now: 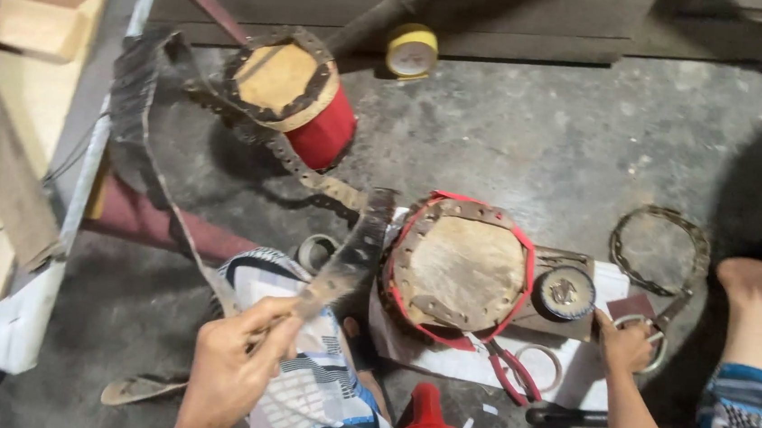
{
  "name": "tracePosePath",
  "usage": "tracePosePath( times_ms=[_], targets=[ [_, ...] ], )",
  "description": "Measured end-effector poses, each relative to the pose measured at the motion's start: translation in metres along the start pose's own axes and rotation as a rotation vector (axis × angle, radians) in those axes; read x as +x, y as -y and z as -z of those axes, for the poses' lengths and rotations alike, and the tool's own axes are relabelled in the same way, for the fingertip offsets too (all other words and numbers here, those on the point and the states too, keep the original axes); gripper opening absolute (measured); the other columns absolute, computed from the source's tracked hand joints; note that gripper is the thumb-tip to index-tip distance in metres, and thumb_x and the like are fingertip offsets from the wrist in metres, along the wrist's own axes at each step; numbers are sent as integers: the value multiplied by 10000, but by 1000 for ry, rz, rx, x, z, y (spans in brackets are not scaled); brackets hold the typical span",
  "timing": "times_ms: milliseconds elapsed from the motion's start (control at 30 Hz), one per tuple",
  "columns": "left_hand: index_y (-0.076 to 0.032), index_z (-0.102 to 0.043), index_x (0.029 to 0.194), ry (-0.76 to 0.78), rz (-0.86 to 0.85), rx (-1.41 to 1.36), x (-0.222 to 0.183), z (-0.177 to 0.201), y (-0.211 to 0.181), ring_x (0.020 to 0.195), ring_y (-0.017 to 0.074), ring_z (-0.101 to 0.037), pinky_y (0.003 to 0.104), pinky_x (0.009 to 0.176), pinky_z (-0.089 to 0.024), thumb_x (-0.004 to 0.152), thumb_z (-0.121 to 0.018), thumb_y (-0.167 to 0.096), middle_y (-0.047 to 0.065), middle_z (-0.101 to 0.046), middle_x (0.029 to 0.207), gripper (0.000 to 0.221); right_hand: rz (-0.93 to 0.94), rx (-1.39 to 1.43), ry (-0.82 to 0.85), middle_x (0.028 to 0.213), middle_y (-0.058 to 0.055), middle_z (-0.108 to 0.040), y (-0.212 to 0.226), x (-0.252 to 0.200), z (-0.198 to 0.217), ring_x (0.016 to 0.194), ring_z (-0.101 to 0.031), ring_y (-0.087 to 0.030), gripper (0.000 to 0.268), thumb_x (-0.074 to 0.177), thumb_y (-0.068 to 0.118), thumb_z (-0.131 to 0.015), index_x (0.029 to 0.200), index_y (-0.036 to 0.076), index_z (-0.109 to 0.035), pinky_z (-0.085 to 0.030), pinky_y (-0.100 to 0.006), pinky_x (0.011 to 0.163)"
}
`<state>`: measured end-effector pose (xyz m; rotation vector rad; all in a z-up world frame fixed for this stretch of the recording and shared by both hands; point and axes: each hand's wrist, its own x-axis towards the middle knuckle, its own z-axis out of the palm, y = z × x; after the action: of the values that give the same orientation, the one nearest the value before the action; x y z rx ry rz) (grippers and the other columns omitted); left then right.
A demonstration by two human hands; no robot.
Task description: The person is hammering tacks into a drum frame to secure the leather skin and trimming the edges with scissors.
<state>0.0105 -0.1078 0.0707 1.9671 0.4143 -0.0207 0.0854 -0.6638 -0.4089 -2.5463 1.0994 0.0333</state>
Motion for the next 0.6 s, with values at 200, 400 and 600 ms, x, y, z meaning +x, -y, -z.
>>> tracePosePath(
  times_ms=[200,400,600],
  targets=[
    [-55,-813,1009,47,-81,211,0,1,-24,464,92,-541,240,433,-435,807,-707,-72,10,-696,561,229,-45,36,-61,912,-229,-698,6,-3,2,830,-666,-438,602,879,551,-880,1060,42,-614,-519,-539,767],
    [-136,-789,1091,47,-75,359,-2,7,-21,451,109,-540,262,442,-444,755,-771,-144,18,-743,602,336,-71,62,-228,1112,-268,-623,-3,1,-3,1004,-582,-453,582,820,327,-937,1102,-20,-565,-501,-549,845],
    [-137,-761,1118,70,-126,351,-4,4,-26,476,108,-620,256,467,-504,705,-810,-144,31,-806,674,416,-115,45,-178,1193,-313,-463,1,-3,-1,1090,-440,-446,624,917,330,-907,1171,-95,-527,-483,-554,853]
  ],
)
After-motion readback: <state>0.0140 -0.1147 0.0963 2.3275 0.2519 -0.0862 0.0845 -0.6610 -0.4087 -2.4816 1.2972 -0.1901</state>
